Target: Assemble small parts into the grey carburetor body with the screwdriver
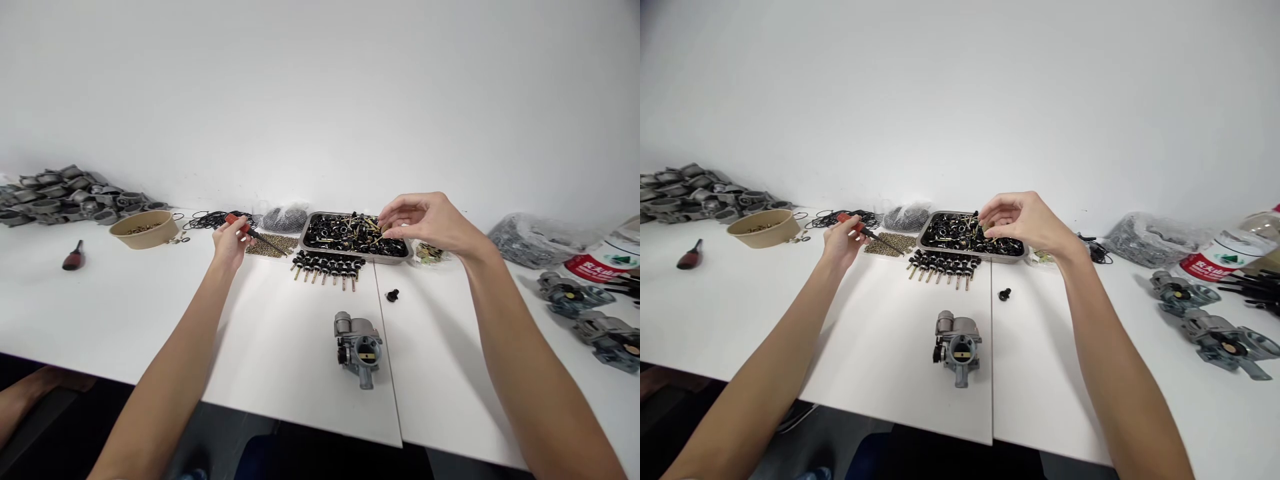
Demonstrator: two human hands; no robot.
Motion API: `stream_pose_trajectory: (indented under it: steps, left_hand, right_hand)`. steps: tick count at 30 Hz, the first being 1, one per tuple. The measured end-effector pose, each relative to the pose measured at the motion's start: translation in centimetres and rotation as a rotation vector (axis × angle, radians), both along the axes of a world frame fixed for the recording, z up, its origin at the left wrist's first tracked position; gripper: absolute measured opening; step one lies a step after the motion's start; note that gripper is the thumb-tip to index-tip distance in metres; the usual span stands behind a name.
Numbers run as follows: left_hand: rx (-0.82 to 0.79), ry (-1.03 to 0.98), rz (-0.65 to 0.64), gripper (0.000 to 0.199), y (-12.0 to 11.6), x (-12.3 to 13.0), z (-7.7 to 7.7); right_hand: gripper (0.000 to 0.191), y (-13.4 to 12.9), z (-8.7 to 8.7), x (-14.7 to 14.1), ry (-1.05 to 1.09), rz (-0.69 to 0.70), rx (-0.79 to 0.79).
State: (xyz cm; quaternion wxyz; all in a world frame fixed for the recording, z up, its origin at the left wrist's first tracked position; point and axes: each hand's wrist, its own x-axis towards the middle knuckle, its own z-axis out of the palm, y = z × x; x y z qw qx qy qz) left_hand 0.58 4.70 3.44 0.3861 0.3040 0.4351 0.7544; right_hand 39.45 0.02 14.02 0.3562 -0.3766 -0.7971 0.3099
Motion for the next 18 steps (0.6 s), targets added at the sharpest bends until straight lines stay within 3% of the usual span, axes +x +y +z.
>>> stream_pose_trajectory:
  steps: [6, 11, 15, 18]
  left_hand:
    - [-0.004, 0.014, 0.002, 0.027, 0.0, 0.0, 0.0]
    - [-0.009, 0.013, 0.001, 0.026, 0.0, 0.0, 0.0]
    - [-0.017, 0.017, 0.001, 0.026, 0.0, 0.0, 0.1]
    - [-0.025, 0.027, 0.001, 0.025, 0.0, 0.0, 0.1]
  right_hand:
    - [0.021, 0.1, 0.2, 0.0, -0.030, -0.032, 0.011]
    - [0.017, 2.3, -0.7, 2.8, -0.081, -0.219, 0.120]
    - [0.017, 6.1, -4.4, 8.0, -0.139, -0.490, 0.128]
    - [0.017, 8.6, -8.5, 11.8, -0.224, -0.666, -0.014]
